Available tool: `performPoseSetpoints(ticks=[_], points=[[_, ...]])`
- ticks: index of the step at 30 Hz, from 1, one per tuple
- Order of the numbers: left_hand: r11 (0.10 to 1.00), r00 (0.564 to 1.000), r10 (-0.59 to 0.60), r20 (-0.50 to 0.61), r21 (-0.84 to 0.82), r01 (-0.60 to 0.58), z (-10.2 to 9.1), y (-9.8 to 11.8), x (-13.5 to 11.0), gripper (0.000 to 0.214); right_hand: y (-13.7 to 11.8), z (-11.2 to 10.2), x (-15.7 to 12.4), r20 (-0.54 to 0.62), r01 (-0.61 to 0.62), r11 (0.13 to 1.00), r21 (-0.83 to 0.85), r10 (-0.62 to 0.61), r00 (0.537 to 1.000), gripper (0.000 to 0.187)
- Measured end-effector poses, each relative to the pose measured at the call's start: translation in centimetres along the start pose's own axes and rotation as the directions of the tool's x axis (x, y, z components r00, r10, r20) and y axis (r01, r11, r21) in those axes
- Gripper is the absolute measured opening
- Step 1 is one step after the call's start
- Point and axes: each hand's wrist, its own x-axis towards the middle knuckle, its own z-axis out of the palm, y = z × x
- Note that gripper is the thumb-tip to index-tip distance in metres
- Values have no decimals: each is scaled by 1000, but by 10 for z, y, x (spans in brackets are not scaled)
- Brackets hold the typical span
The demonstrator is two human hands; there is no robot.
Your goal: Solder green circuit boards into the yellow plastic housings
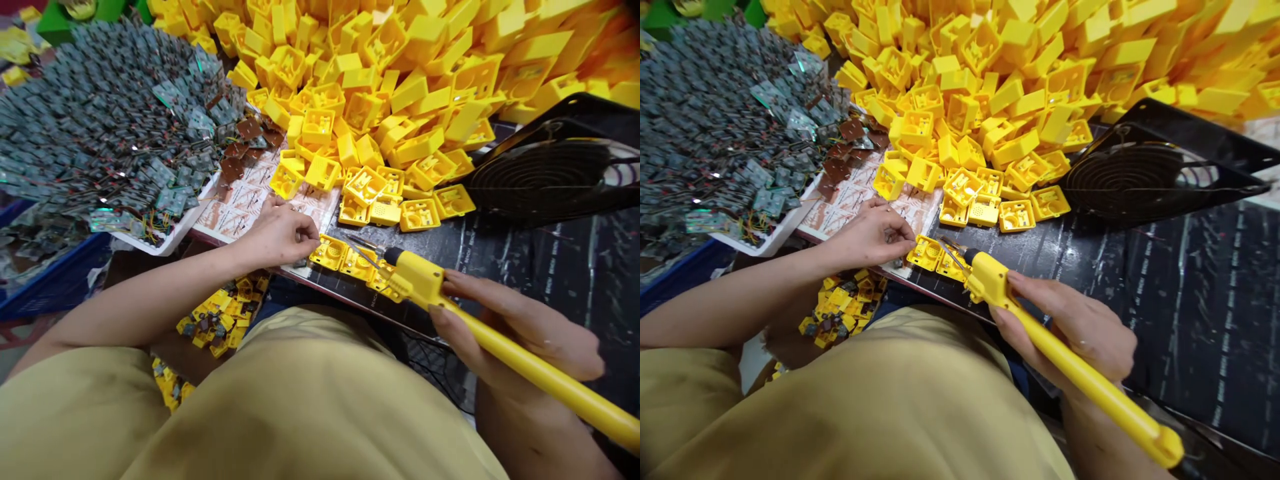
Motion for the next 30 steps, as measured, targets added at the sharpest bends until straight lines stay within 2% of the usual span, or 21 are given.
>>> performPoseSetpoints(ticks=[3,6,8,10,17,23,27,30], points=[[994,999,43,-9,104,-41,-1,4,3,9,-1,4,1,8,47,994,104,-48,999,60],[981,996,88,7,175,-88,-2,6,4,10,-5,9,6,48,93,983,160,-101,994,42],[975,995,104,9,195,-104,-2,6,5,11,-9,12,11,86,132,979,155,-146,986,27],[975,993,115,-2,190,-113,-2,4,5,12,-13,13,17,113,162,979,127,-177,978,21],[975,991,137,-6,176,-133,1,0,5,13,-18,14,27,168,194,979,58,-201,965,15],[973,989,148,1,176,-146,1,1,6,12,-20,10,34,228,366,929,49,-367,902,18],[973,990,141,19,180,-142,0,3,7,12,-15,-2,36,276,305,952,9,-296,915,7],[974,990,135,31,182,-138,-1,4,7,11,-11,-10,30,263,229,973,-9,-219,940,11]])
